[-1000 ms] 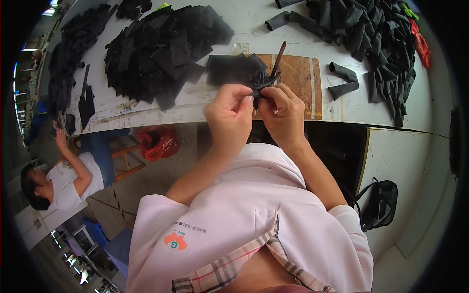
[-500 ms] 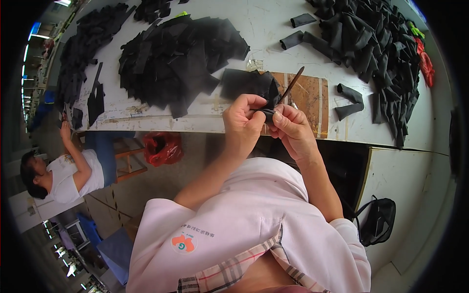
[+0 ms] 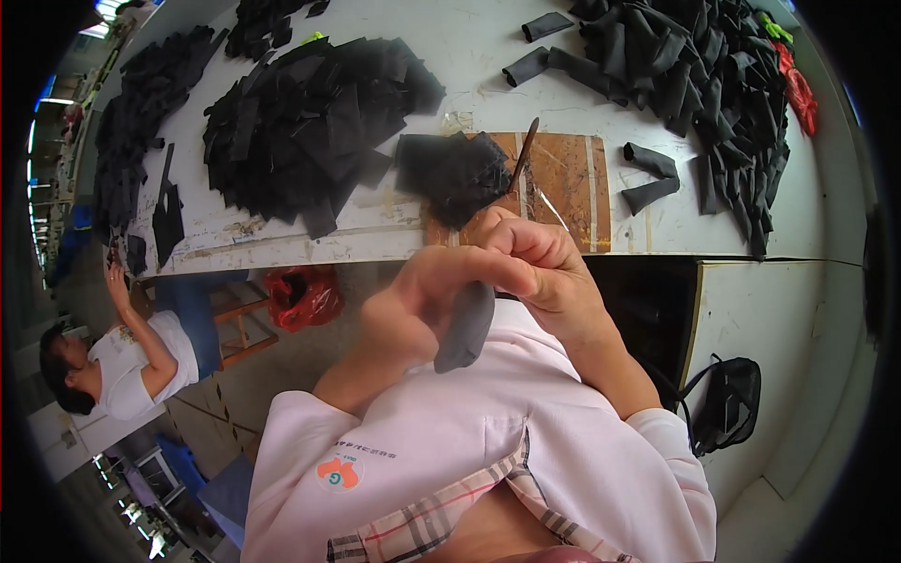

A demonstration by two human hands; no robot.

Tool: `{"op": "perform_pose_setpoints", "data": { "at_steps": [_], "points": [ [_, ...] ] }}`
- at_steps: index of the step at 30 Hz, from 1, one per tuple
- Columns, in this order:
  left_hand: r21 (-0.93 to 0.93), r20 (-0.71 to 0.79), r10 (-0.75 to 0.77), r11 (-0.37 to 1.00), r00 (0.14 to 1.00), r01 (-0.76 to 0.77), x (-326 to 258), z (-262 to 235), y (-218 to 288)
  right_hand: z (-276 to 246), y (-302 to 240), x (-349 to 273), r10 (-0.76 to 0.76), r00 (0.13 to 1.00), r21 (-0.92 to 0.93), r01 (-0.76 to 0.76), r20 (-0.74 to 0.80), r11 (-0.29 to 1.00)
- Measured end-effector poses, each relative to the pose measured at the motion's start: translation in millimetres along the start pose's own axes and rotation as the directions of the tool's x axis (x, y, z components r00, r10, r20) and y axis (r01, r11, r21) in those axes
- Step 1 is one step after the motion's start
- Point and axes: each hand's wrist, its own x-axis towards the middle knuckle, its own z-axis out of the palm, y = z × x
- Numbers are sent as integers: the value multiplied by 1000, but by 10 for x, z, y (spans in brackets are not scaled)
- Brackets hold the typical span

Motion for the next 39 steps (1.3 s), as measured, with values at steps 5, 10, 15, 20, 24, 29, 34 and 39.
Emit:
{"op": "perform_pose_setpoints", "data": {
  "at_steps": [5,10,15,20,24,29,34,39],
  "points": [
    [715,-563,390,672,729,192,273,289,-27,-245,65,58,-136,981,-74,127,-135,989],
    [986,-121,716,9,688,165,358,76,-153,-183,-26,122,-447,889,-633,291,-98,717],
    [837,-498,573,513,651,189,476,144,-14,-167,-182,174,-529,847,-880,217,-45,422],
    [-90,-140,55,994,989,-68,749,65,338,-123,-591,341,-267,952,-540,146,-152,829],
    [-433,-135,-10,900,991,-50,808,-307,366,-439,-581,518,5,966,-362,-101,-258,927],
    [-307,-496,-15,938,868,-159,592,-848,130,-747,-133,471,140,920,-158,-210,-366,965],
    [-658,-478,12,658,878,-367,761,-669,234,-639,-363,631,57,957,-395,-172,-285,902],
    [-434,-555,22,845,831,-312,578,-955,95,-920,-114,611,131,957,-364,-223,-260,904]
  ]
}}
